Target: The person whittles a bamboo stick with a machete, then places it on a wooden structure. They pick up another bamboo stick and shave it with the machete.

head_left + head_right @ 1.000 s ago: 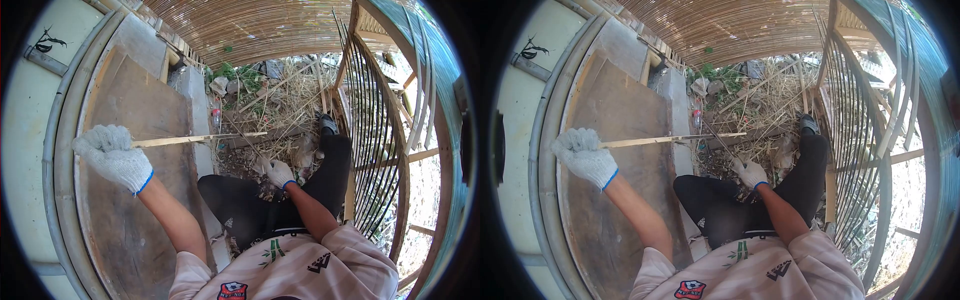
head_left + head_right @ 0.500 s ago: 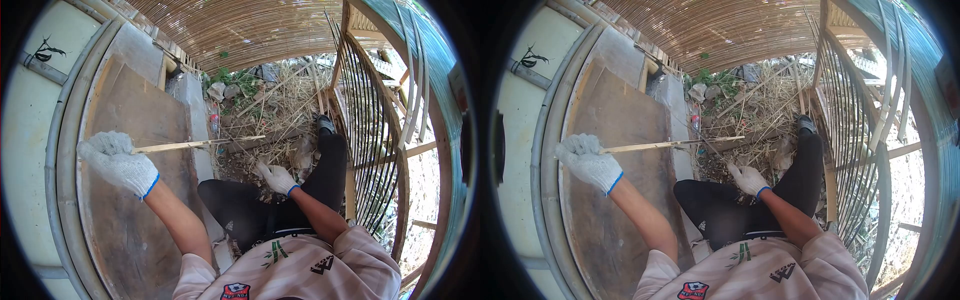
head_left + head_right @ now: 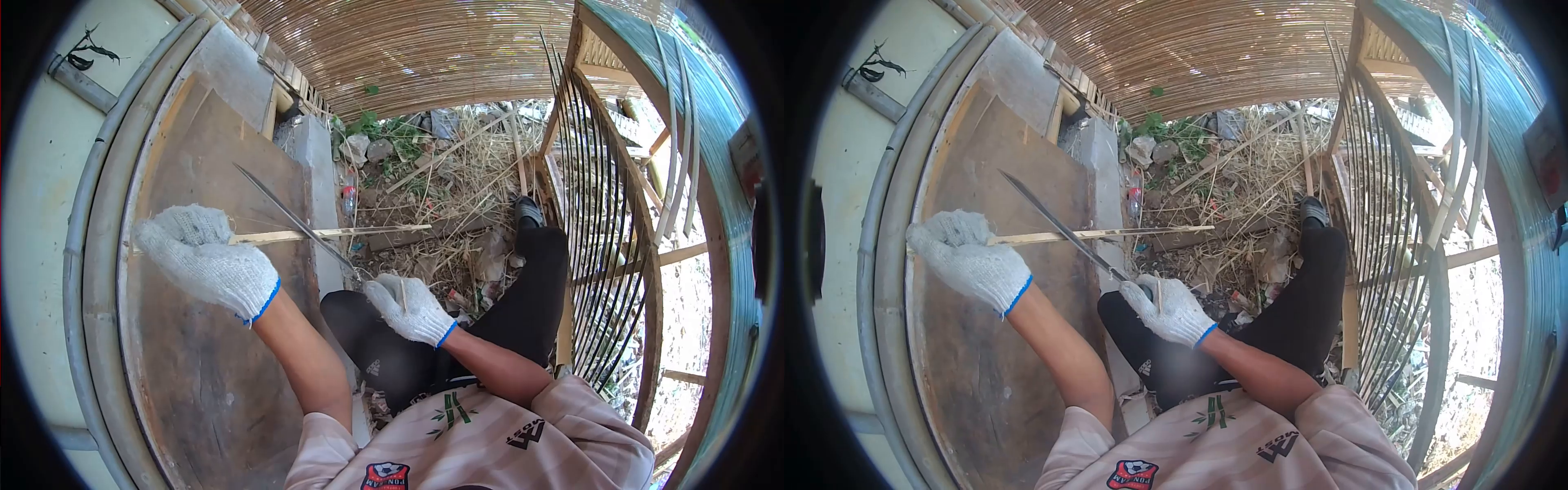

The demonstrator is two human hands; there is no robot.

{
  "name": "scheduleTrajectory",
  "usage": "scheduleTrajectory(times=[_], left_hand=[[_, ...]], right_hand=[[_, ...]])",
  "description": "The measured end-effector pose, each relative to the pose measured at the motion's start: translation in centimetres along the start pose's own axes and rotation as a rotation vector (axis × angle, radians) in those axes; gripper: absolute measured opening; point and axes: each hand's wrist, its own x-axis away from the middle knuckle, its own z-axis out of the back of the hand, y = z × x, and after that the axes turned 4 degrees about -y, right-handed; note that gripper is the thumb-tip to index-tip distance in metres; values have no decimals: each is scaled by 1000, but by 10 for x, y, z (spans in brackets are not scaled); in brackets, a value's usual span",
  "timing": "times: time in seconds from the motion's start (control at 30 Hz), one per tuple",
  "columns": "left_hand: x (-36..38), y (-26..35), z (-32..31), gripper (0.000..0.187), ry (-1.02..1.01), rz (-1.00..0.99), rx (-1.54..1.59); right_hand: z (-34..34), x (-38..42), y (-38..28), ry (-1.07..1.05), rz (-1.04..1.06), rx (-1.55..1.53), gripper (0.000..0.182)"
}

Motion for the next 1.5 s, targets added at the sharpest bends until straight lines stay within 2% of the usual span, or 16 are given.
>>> scheduleTrajectory(times=[0.2,0.27,0.4,0.5,0.57,0.67,0.8,0.87,0.93,1.0,1.07,1.13,1.2,1.3,1.33,1.5], left_hand=[[0,6,-6,46,105,57,18],[-3,2,1,47,8,36,-50],[-3,3,-3,47,28,66,20],[-4,3,-5,47,44,74,13],[-6,1,-5,47,47,44,14],[-9,1,-2,48,-1,44,-17],[-11,0,-2,50,11,59,11],[-9,0,-1,50,-12,45,29],[-8,1,3,49,-32,53,22],[-7,1,0,48,-59,52,34],[1,3,-2,46,-87,36,31],[0,1,-2,46,-70,33,-10],[-6,-3,-4,45,-50,10,3],[-18,-10,9,46,-96,19,3],[-19,-10,12,45,-74,24,-4],[-19,-8,16,45,-11,16,-30]], right_hand=[[3,-6,4,-4,-29,82,50],[3,-6,4,15,-10,86,43],[-1,-5,29,61,10,124,44],[2,-3,40,86,-32,152,45],[5,-4,45,9,-124,121,56],[6,-3,56,56,-85,187,59],[13,-1,91,102,-189,220,65],[23,2,106,54,-344,159,72],[27,0,166,113,-500,264,78],[45,16,223,137,-496,243,78],[51,16,234,147,-510,215,79],[52,16,216,41,-648,173,78],[47,18,202,68,-611,228,74],[40,28,167,58,-460,76,68],[33,30,156,59,-468,75,68],[10,22,83,11,-186,70,62]])
